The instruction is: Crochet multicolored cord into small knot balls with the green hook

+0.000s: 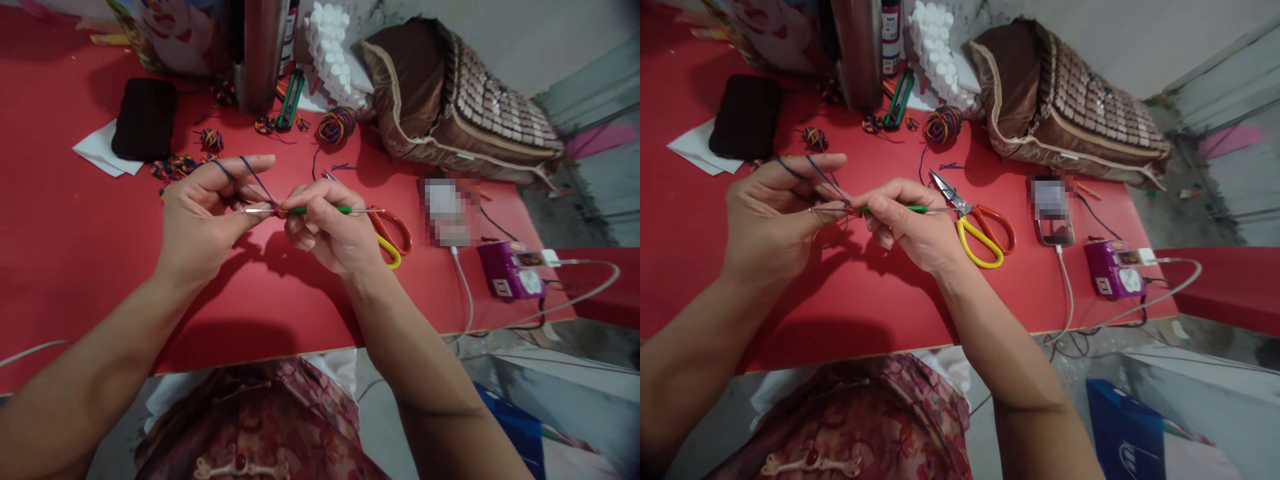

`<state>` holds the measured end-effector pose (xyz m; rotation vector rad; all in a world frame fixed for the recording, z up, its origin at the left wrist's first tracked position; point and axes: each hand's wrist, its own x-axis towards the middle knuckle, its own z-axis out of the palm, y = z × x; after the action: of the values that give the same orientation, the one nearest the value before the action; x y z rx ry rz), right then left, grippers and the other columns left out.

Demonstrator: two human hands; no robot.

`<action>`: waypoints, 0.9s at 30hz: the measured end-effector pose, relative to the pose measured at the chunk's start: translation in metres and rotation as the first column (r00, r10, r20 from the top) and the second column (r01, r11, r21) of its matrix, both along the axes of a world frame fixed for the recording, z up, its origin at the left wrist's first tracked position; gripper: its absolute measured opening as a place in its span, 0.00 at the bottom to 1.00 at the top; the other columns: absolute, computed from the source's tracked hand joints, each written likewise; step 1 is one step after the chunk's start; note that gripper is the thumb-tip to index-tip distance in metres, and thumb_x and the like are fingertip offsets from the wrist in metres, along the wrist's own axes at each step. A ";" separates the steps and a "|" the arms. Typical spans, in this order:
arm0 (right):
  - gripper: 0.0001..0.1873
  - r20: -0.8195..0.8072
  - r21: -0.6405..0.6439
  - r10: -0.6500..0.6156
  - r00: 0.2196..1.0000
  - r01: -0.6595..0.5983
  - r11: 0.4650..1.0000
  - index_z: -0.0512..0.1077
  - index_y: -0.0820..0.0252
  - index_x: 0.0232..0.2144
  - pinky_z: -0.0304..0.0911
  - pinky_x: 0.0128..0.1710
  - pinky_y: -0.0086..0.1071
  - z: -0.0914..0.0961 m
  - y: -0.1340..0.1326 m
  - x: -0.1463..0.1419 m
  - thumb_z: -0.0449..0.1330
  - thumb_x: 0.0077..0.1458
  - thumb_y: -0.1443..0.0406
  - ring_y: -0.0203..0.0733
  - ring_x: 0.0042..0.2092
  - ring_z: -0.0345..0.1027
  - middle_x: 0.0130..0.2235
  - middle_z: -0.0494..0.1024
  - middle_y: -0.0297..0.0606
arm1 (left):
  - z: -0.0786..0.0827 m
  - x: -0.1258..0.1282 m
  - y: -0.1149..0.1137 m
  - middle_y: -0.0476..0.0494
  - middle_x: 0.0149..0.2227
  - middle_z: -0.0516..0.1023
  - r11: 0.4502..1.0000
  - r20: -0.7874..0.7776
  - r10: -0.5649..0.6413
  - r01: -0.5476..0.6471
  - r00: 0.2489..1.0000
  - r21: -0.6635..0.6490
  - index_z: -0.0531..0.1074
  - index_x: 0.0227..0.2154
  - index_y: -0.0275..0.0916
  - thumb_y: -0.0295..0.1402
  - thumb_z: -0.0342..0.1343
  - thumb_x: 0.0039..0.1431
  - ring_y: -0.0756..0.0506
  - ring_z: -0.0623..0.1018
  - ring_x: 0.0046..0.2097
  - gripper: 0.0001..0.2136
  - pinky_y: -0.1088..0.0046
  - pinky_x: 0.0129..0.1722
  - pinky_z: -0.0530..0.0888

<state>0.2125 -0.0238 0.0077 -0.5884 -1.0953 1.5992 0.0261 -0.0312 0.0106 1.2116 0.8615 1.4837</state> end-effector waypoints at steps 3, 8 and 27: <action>0.15 0.033 0.003 -0.112 0.993 0.112 0.994 0.86 0.53 0.37 0.63 0.18 0.25 0.000 -0.006 -0.005 0.78 0.61 0.49 0.28 0.18 0.61 0.23 0.80 0.27 | 0.001 -0.001 0.000 0.48 0.33 0.86 0.992 0.080 -0.063 0.071 0.995 -0.100 0.91 0.44 0.46 0.22 0.80 0.52 0.46 0.82 0.35 0.18 0.67 0.35 0.79; 0.14 0.069 0.093 -0.278 0.958 0.271 0.958 0.84 0.48 0.41 0.66 0.21 0.30 -0.003 -0.014 -0.013 0.73 0.67 0.47 0.32 0.20 0.64 0.27 0.78 0.28 | 0.006 0.000 -0.002 0.50 0.34 0.87 0.957 0.216 -0.128 0.178 0.968 -0.231 0.91 0.44 0.50 0.24 0.82 0.48 0.44 0.85 0.37 0.21 0.66 0.40 0.85; 0.17 0.110 0.004 -0.246 0.963 0.247 0.969 0.85 0.49 0.42 0.66 0.23 0.31 -0.002 -0.014 -0.014 0.74 0.64 0.45 0.32 0.22 0.63 0.27 0.79 0.28 | 0.008 0.001 0.001 0.51 0.34 0.87 0.973 0.142 -0.065 0.094 0.988 -0.210 0.91 0.45 0.49 0.28 0.86 0.48 0.47 0.85 0.38 0.21 0.71 0.40 0.86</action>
<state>0.1980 -0.0380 0.0055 -0.7958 -1.0501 1.3696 0.0266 -0.0307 0.0185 0.9635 0.8493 1.3523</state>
